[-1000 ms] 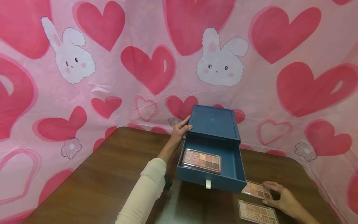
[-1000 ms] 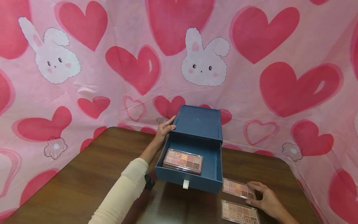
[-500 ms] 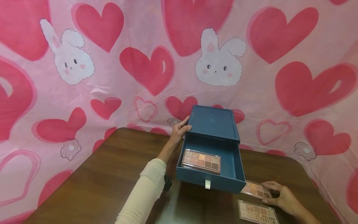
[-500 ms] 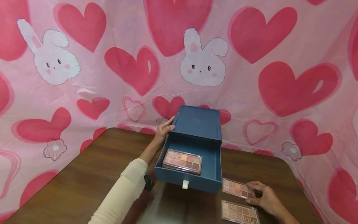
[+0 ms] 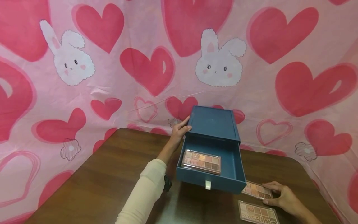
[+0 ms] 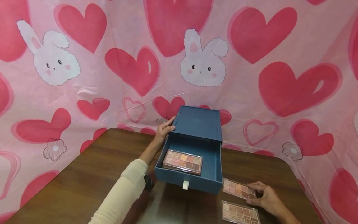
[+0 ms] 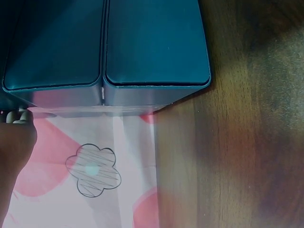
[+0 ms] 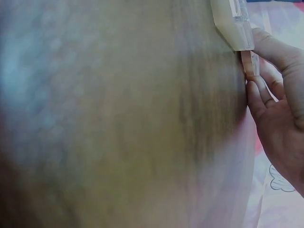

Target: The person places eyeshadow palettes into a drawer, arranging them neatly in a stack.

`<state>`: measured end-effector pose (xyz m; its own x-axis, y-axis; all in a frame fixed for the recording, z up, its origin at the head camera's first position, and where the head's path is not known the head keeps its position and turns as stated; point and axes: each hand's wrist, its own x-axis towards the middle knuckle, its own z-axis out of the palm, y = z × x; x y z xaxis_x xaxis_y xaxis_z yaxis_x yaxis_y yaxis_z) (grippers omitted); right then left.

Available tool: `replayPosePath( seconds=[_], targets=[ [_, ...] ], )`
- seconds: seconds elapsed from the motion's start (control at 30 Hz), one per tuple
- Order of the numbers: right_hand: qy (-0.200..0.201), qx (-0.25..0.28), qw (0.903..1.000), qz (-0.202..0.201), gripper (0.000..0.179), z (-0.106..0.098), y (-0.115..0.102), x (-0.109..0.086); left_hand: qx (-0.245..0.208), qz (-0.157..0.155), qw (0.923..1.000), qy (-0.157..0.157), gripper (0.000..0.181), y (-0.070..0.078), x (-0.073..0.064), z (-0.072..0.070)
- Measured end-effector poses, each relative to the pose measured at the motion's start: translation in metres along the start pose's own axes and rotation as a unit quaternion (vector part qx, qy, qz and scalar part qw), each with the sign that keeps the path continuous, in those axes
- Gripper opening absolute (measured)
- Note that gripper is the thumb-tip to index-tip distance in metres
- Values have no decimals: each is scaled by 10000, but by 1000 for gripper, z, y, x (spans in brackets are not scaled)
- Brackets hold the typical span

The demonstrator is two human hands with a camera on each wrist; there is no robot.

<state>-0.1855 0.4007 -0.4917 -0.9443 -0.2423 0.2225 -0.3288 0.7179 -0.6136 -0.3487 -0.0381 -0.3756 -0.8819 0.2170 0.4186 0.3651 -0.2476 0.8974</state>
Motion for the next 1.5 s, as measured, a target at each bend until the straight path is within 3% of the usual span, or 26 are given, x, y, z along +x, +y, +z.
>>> replayPosePath(
  seconds=[0.43,0.67,1.03,1.5],
  targets=[
    [-143,166,9996,-157,49,-1,-5,0,15,94,9999,-86,65,-1,1,-2],
    [-159,239,9996,-17,50,-2,-14,2,-21,93,9999,-81,62,-2,2,-2],
    [271,269,9992,-121,47,-6,-38,0,-63,82,9999,-52,63,-1,1,-1],
    [720,-273,9963,-391,47,-32,-59,-2,44,39,10000,-22,64,-2,2,-2]
  ],
)
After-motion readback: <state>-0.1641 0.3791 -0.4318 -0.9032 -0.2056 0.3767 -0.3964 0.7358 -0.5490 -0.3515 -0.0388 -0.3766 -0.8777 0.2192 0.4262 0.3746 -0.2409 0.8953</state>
